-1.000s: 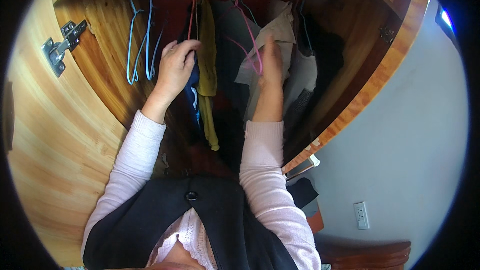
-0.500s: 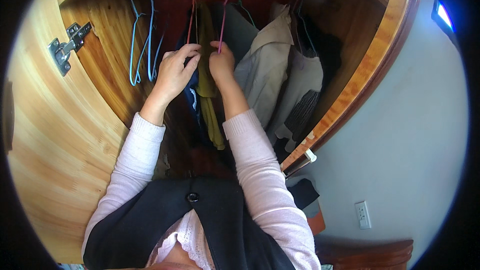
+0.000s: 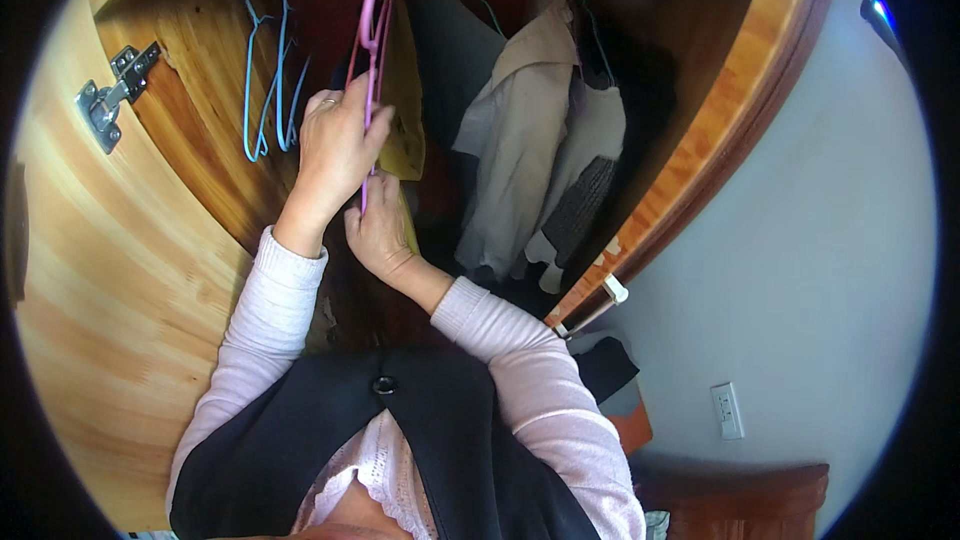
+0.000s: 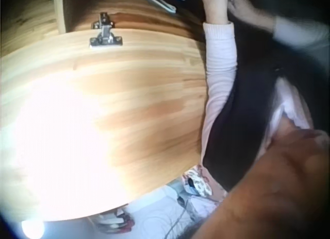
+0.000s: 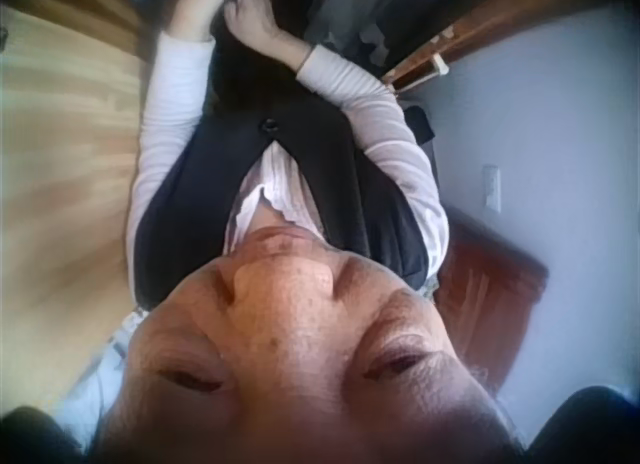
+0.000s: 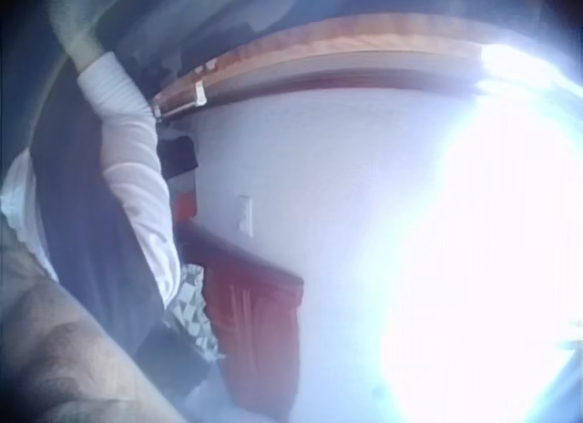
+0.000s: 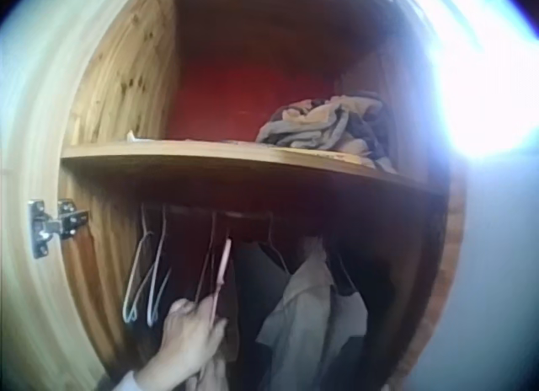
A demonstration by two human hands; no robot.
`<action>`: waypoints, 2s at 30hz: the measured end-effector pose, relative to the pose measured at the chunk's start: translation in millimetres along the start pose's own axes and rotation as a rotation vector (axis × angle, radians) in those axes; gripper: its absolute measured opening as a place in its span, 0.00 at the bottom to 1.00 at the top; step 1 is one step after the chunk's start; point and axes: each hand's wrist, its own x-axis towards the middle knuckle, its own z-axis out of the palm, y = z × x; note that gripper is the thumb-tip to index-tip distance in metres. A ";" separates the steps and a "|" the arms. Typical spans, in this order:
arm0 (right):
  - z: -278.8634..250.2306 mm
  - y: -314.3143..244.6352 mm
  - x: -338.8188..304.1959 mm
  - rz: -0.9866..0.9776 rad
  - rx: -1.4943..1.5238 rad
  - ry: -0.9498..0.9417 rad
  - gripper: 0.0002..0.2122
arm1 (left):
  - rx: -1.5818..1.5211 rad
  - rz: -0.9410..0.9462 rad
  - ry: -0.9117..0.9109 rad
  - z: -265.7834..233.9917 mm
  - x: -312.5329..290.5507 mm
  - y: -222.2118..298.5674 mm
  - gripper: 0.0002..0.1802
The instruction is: The person opens a wardrobe, removes several empty hangers, and places them on the bed. They then pick up a black t-shirt, place it on a hanger, and hang it in the wardrobe. Next, they pick up a pair of blue shorts, place them on a hanger, and hang them in the wardrobe.
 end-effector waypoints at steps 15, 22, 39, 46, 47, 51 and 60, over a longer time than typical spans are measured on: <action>-39.4 125.8 125.6 0.674 -0.315 -0.018 0.28 | 0.154 0.064 0.168 23.7 -12.1 -21.5 0.12; -75.5 150.8 117.8 0.747 -0.180 0.520 0.31 | 0.159 -0.017 0.186 26.0 -13.6 -34.6 0.11; -132.4 124.1 80.4 0.153 -0.831 0.565 0.35 | 0.079 -0.076 0.292 26.1 -16.6 -54.1 0.10; -118.2 91.8 143.3 0.435 -0.618 0.029 0.24 | -0.474 -0.404 0.188 12.2 -19.4 -44.1 0.15; -113.5 98.1 152.9 0.442 -0.506 -0.019 0.24 | -0.551 -0.419 0.198 9.0 -17.7 -38.3 0.15; -94.1 110.7 174.8 0.575 0.239 -0.008 0.22 | -0.752 -0.463 0.245 -10.2 -19.0 -26.5 0.16; -61.5 -29.1 117.6 0.180 0.017 0.288 0.11 | -1.070 -0.536 0.371 -41.0 -33.9 -4.0 0.12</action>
